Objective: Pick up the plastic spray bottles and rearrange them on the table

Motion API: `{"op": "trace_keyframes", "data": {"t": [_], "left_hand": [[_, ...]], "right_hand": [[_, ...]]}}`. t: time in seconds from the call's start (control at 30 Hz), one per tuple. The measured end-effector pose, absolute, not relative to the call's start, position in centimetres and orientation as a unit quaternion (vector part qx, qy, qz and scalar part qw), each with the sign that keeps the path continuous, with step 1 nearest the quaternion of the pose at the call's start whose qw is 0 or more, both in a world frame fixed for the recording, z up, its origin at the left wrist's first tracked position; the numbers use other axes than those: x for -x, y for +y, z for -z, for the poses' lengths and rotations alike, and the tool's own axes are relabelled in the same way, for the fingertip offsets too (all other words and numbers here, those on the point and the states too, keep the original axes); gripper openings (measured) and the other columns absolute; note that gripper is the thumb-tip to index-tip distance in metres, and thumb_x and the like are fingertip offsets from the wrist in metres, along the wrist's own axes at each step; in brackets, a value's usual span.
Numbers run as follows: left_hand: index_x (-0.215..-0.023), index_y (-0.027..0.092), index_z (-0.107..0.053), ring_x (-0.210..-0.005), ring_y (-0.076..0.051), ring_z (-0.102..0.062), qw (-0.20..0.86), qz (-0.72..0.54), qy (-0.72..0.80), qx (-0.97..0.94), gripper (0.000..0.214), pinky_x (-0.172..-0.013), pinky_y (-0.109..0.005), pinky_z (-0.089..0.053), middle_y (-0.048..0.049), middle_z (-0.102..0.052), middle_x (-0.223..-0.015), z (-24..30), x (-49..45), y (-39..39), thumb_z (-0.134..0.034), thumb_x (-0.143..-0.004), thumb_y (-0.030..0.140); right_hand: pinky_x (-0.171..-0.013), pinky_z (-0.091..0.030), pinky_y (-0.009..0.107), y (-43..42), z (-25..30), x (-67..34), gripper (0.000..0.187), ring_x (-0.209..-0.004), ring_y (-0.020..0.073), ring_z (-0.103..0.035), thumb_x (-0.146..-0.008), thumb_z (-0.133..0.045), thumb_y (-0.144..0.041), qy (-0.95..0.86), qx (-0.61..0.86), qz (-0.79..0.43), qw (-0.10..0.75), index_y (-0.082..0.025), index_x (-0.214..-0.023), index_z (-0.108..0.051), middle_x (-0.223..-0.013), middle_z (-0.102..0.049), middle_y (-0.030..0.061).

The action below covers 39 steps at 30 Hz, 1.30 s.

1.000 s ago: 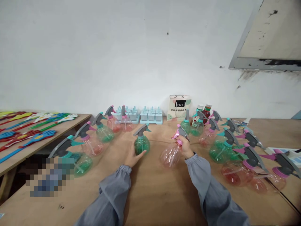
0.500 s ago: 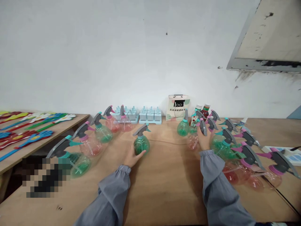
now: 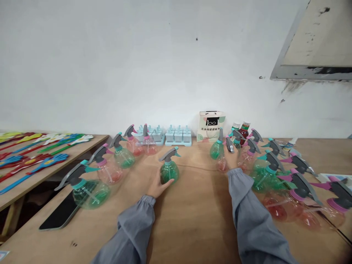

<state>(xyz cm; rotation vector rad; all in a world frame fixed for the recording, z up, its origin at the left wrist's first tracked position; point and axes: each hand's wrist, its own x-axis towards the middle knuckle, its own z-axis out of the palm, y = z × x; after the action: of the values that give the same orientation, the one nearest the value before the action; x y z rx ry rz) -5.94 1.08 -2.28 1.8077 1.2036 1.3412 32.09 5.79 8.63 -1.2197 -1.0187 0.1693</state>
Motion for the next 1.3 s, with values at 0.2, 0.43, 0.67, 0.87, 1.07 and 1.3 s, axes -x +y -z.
{"op": "trace_keyframes", "data": {"t": [0.2, 0.43, 0.67, 0.87, 1.07, 1.3], "left_hand": [[-0.146, 0.022, -0.039, -0.136, -0.036, -0.052, 0.290, -0.508, 0.448, -0.676, 0.090, -0.115, -0.058, -0.041, -0.0164, -0.058, -0.137, 2.2, 5.9, 1.0, -0.080, -0.072, 0.053], [-0.146, 0.022, -0.038, -0.137, -0.036, -0.052, 0.293, -0.506, 0.445, -0.678, 0.090, -0.115, -0.058, -0.042, -0.0162, -0.057, -0.139, 2.0, 5.7, 0.9, -0.080, -0.073, 0.053], [-0.144, 0.022, -0.037, -0.132, -0.034, -0.055, 0.302, -0.503, 0.435, -0.683, 0.087, -0.113, -0.057, -0.044, -0.0155, -0.057, -0.136, 1.8, 5.5, 0.8, -0.078, -0.074, 0.054], [-0.139, 0.024, -0.042, -0.127, -0.034, -0.056, 0.238, -0.503, 0.473, -0.683, 0.093, -0.111, -0.055, -0.044, -0.0126, -0.055, -0.130, 0.4, 4.8, -0.1, -0.084, -0.064, 0.057], [-0.135, 0.022, -0.046, -0.124, -0.036, -0.057, 0.181, -0.493, 0.500, -0.689, 0.092, -0.108, -0.055, -0.045, -0.0125, -0.057, -0.123, 0.7, 1.5, -2.0, -0.083, -0.062, 0.063], [-0.136, 0.021, -0.048, -0.120, -0.041, -0.062, 0.125, -0.373, 0.436, -0.809, 0.087, -0.102, -0.058, -0.046, -0.0198, -0.064, -0.126, 2.0, -0.2, -3.6, -0.073, -0.070, 0.071]], "right_hand": [[-0.069, -0.048, 0.032, 6.2, -9.1, -30.8, 0.050, -0.068, 0.0179, -0.056, -0.077, -0.061, -0.058, -0.460, 0.552, -0.078, 0.691, -0.014, -0.097, -0.071, -0.071, -0.065, 0.0016], [-0.073, -0.049, 0.035, 5.2, -8.4, -31.5, 0.040, -0.070, 0.0204, -0.059, -0.073, -0.068, -0.053, -0.450, 0.608, -0.098, 0.647, -0.018, -0.090, -0.072, -0.069, -0.066, 0.0011], [-0.091, -0.051, 0.049, 3.2, -7.7, -30.9, 0.066, -0.099, 0.0287, -0.063, -0.072, -0.072, -0.057, -0.494, 0.594, -0.054, 0.633, -0.016, -0.121, -0.060, -0.104, -0.069, 0.0114], [-0.106, -0.043, 0.060, -2.2, -3.7, -27.9, 0.065, -0.127, 0.0399, -0.050, -0.075, -0.071, -0.049, -0.563, 0.495, 0.142, 0.646, -0.020, -0.129, -0.049, -0.131, -0.050, 0.0192], [-0.114, -0.040, 0.058, -4.6, -3.4, -20.4, 0.061, -0.134, 0.0331, -0.050, -0.086, -0.062, -0.041, -0.696, 0.454, -0.048, 0.554, -0.022, -0.141, -0.044, -0.138, -0.054, 0.0172], [-0.118, -0.035, 0.055, -4.3, -5.0, -15.6, 0.084, -0.142, 0.0338, -0.043, -0.082, -0.069, -0.041, -0.677, 0.461, -0.093, 0.566, -0.018, -0.152, -0.028, -0.149, -0.045, 0.0216]]}}
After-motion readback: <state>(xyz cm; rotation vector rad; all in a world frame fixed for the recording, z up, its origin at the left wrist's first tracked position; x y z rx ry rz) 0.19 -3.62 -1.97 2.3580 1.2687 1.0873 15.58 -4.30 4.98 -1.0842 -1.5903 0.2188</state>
